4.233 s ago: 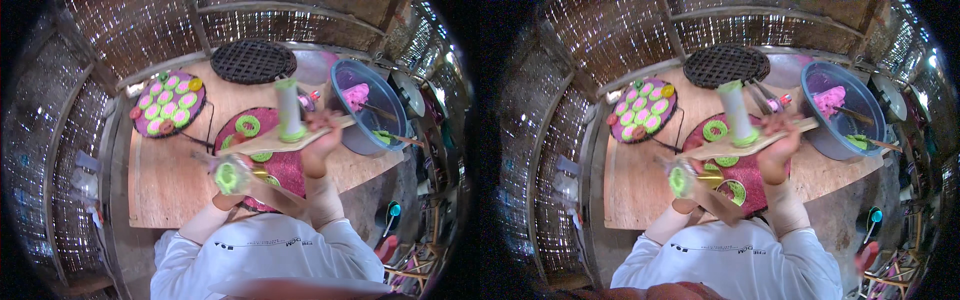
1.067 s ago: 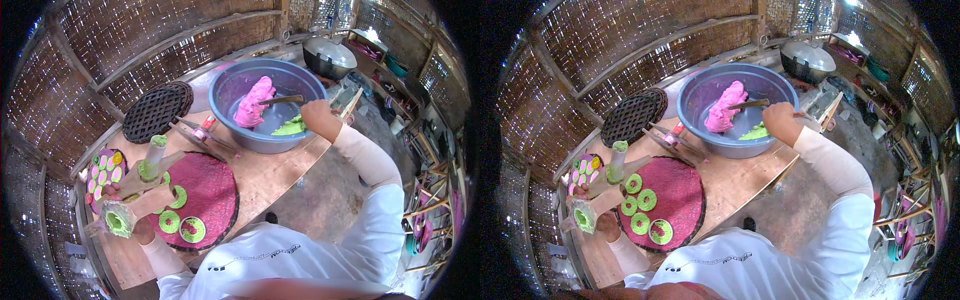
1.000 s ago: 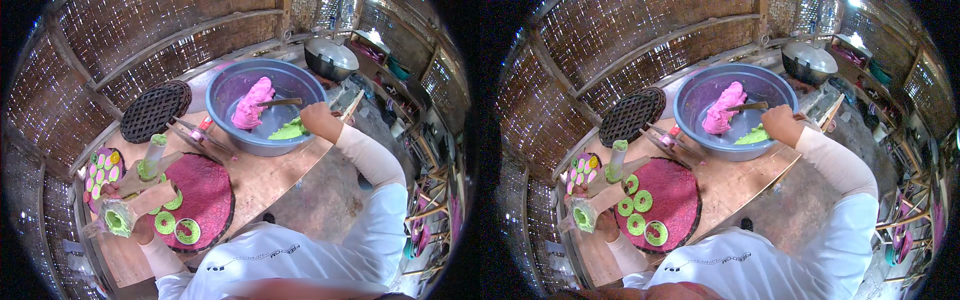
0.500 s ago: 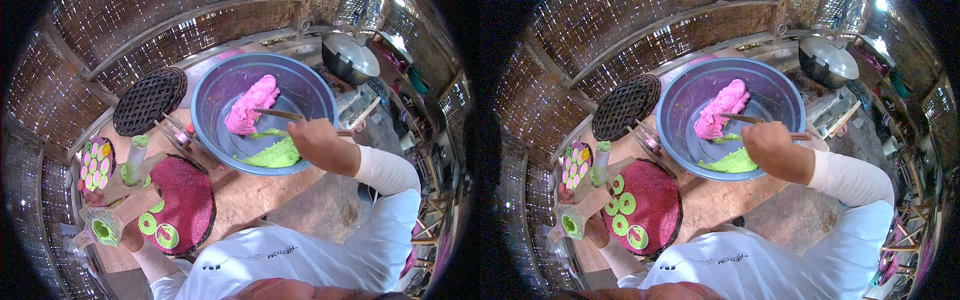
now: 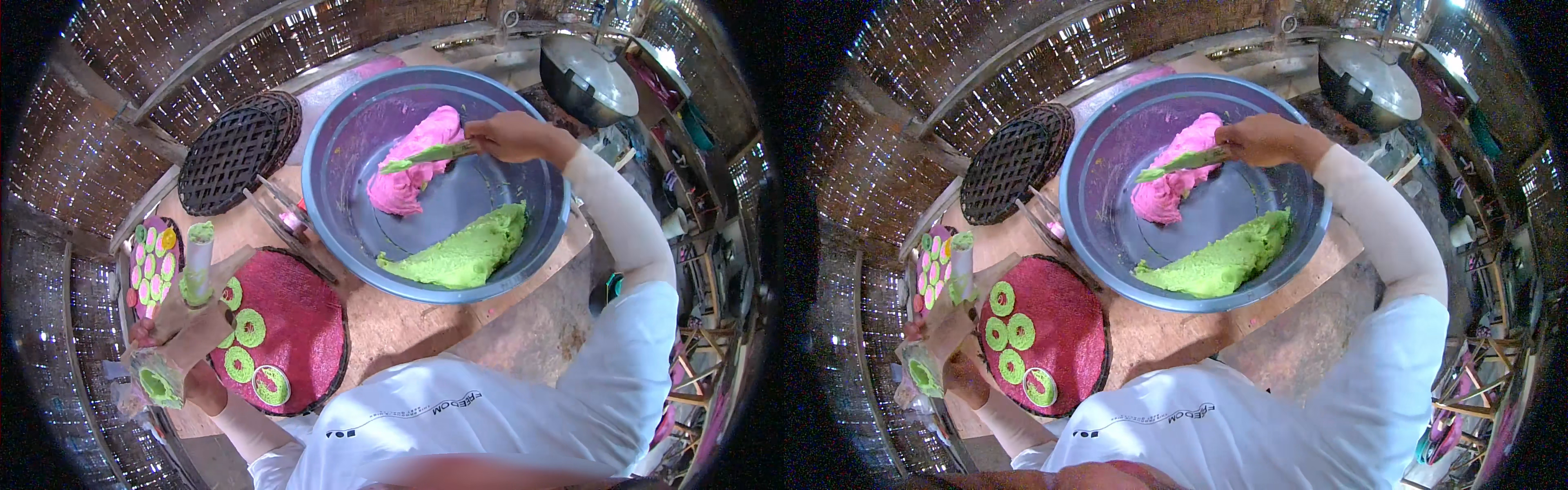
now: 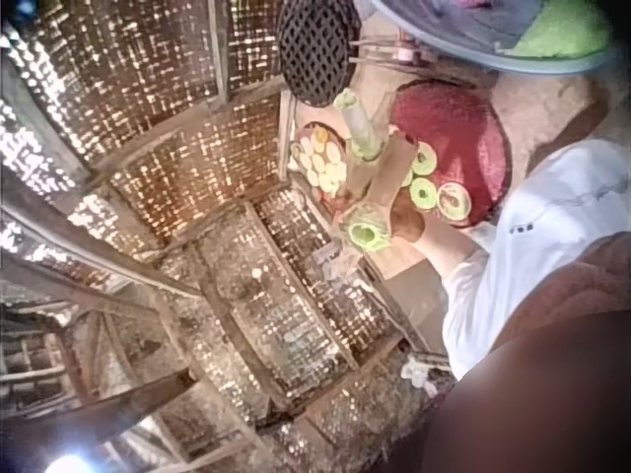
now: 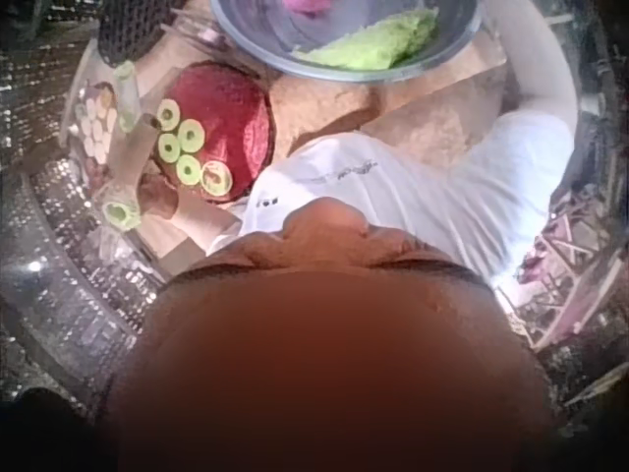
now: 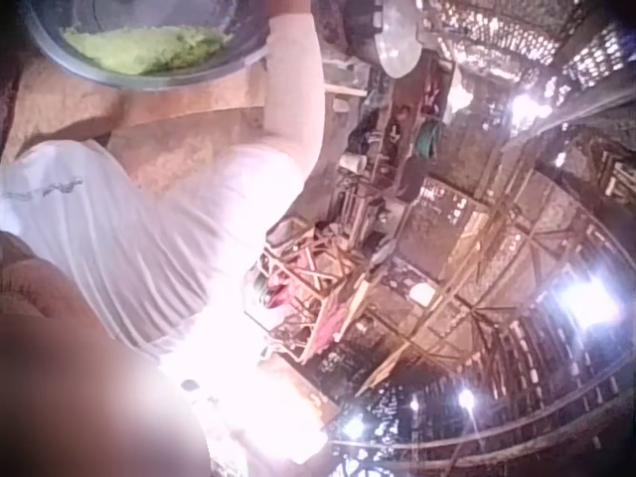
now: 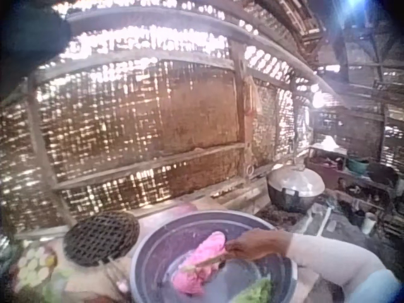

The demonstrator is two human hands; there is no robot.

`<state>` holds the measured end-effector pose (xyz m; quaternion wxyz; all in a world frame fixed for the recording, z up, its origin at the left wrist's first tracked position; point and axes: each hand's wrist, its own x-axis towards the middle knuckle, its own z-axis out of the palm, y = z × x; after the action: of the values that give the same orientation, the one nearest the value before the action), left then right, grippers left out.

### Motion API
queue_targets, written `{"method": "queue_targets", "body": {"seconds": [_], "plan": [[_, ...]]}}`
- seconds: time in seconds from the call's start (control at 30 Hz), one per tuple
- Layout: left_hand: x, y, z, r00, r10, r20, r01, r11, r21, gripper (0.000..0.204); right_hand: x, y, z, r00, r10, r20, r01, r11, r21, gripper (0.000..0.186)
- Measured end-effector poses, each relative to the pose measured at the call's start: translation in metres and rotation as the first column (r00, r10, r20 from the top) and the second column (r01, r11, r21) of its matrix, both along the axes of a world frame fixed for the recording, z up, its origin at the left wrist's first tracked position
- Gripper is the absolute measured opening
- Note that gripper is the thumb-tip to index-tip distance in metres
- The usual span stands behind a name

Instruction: The person uses a wooden mold and a stick to scoop green dough from a bowl and form ring-shaped cakes on a pink mat. They repeatedly fill the mold, press the dough, and release the formed rings onto the mat, creating a growing collection of green dough rings.

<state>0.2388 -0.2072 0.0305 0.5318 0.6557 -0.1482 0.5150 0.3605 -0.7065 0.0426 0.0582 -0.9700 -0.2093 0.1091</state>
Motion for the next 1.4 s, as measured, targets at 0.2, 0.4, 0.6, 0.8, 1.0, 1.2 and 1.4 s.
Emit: {"method": "queue_targets", "body": {"seconds": [0.2, 0.4, 0.6, 0.8, 1.0, 1.2, 1.4], "plan": [[0.003, 0.001, -0.002, 0.998, 0.055, -0.006, -0.055, 0.998, 0.021, 0.039, -0.082, 0.052, 0.039, 0.971, 0.07, 0.228, -0.014, 0.971, -0.238, 0.009], [0.019, -0.004, -0.005, 0.999, 0.053, -0.014, -0.052, 0.998, 0.044, 0.04, -0.094, 0.033, 0.003, 0.99, 0.046, 0.132, 0.012, 0.914, -0.407, 0.006], [0.023, 0.0, -0.005, 0.998, 0.059, -0.015, -0.058, 0.997, 0.057, 0.04, -0.111, 0.057, 0.01, 0.998, -0.032, -0.049, 0.014, 0.946, -0.324, 0.009], [0.029, 0.002, -0.006, 0.999, 0.045, -0.011, -0.044, 0.998, 0.054, 0.04, -0.116, 0.079, 0.006, 0.998, 0.001, -0.065, -0.015, 0.977, -0.213, 0.01], [0.031, 0.003, -0.006, 1.0, 0.022, 0.002, -0.022, 0.998, 0.056, 0.04, -0.12, 0.106, 0.008, 0.991, -0.02, -0.129, -0.01, 0.974, -0.228, 0.016], [0.034, 0.001, -0.005, 0.998, 0.052, 0.03, -0.056, 0.983, 0.173, 0.041, -0.145, 0.109, 0.02, 0.975, -0.172, -0.138, 0.164, 0.984, -0.068, 0.017], [0.028, -0.034, -0.002, 0.988, -0.137, -0.074, 0.145, 0.982, 0.123, 0.04, -0.185, 0.106, 0.063, 0.942, -0.334, -0.026, 0.332, 0.925, 0.183, 0.014]]}}
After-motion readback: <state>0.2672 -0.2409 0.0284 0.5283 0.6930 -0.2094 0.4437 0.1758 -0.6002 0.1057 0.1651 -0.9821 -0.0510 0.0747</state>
